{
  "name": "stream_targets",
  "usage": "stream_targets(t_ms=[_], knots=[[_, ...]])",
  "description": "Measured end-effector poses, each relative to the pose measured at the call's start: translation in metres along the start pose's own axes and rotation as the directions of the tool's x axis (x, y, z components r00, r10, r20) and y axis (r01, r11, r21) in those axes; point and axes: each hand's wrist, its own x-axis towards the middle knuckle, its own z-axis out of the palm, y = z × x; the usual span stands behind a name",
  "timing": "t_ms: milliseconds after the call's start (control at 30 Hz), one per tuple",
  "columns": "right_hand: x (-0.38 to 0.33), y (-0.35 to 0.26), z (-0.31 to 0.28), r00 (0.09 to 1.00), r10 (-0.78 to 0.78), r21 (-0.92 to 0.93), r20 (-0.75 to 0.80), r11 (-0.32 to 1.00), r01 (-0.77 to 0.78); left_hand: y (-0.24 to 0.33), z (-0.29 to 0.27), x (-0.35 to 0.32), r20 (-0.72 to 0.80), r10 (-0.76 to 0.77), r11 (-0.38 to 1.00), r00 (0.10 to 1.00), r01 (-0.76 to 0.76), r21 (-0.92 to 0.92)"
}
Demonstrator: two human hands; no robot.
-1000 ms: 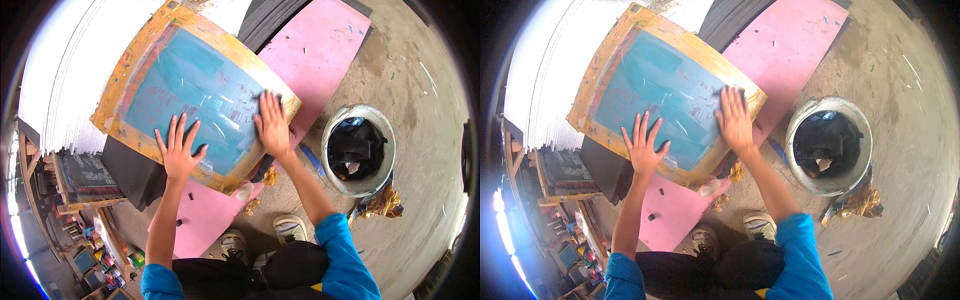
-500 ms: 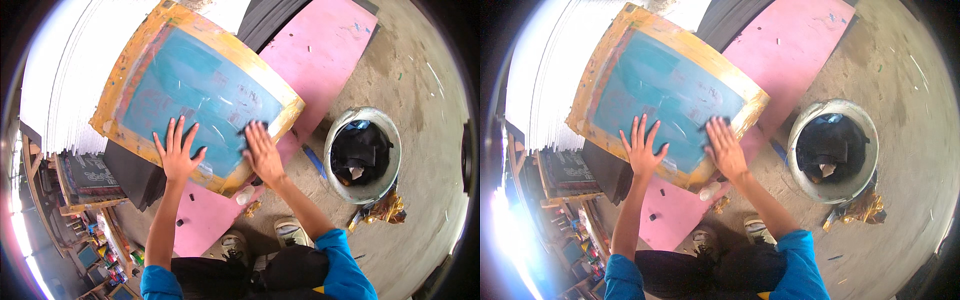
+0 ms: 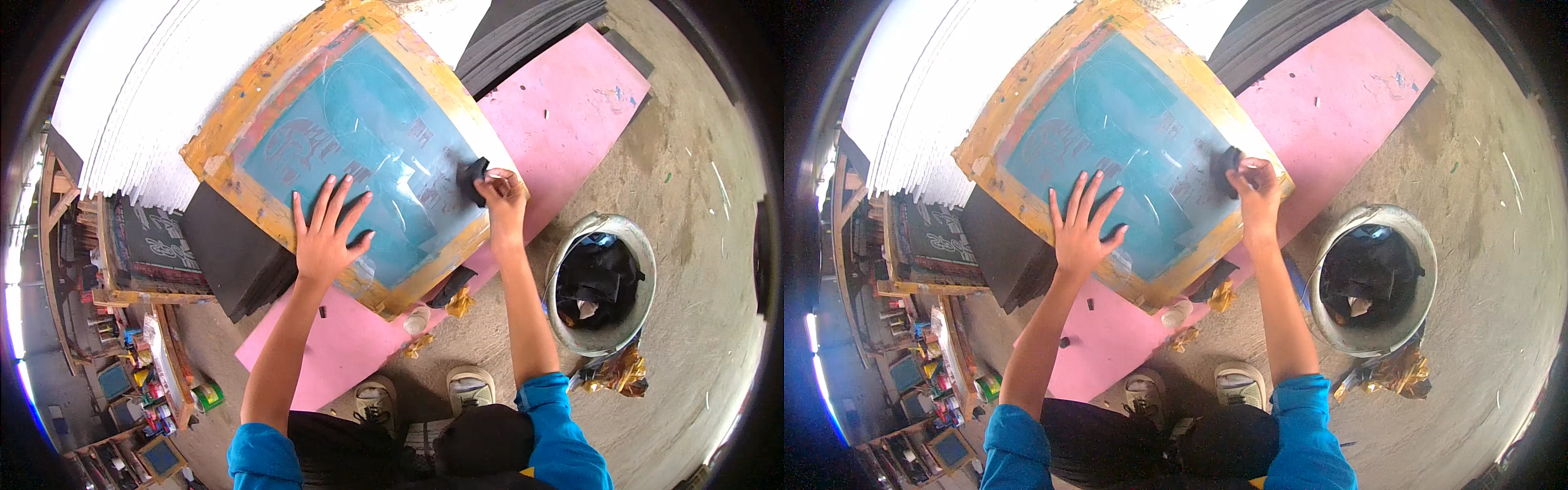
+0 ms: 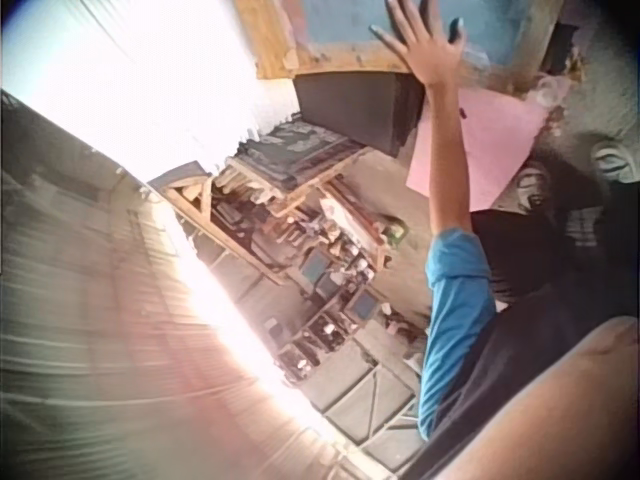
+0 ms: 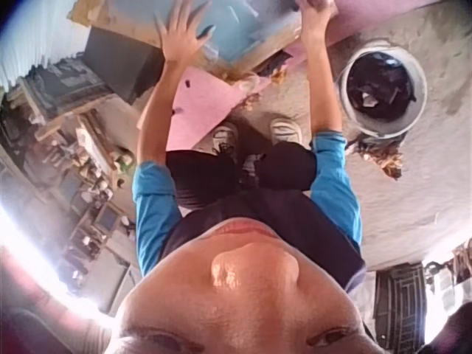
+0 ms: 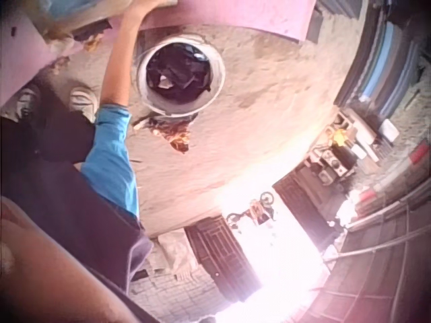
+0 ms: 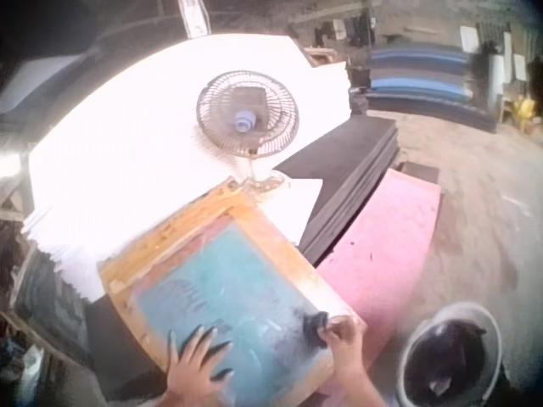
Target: The person wipes a framed screen with a dark cloth, repeatedly rubbing the surface to remove residue. The person occasionally dips the cloth into a bucket of liquid and continues wiping the screen until it appears cleaner.
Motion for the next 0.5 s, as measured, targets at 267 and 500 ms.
stream_targets(t_ms=[267, 500], knots=[[-0.015, -0.005, 0.015, 0.941, -0.338, -0.65, 0.014, 0.712, 0.265, -0.001, 0.002, -0.002, -0.015, 0.004, 1.0, 1.0, -0.004, -0.012], [-0.006, -0.006, 0.02, 0.858, -0.499, -0.721, 0.123, 0.549, 0.423, 0.001, 0.0, 0.001, -0.017, 0.007, 1.0, 1.0, -0.007, -0.023]])
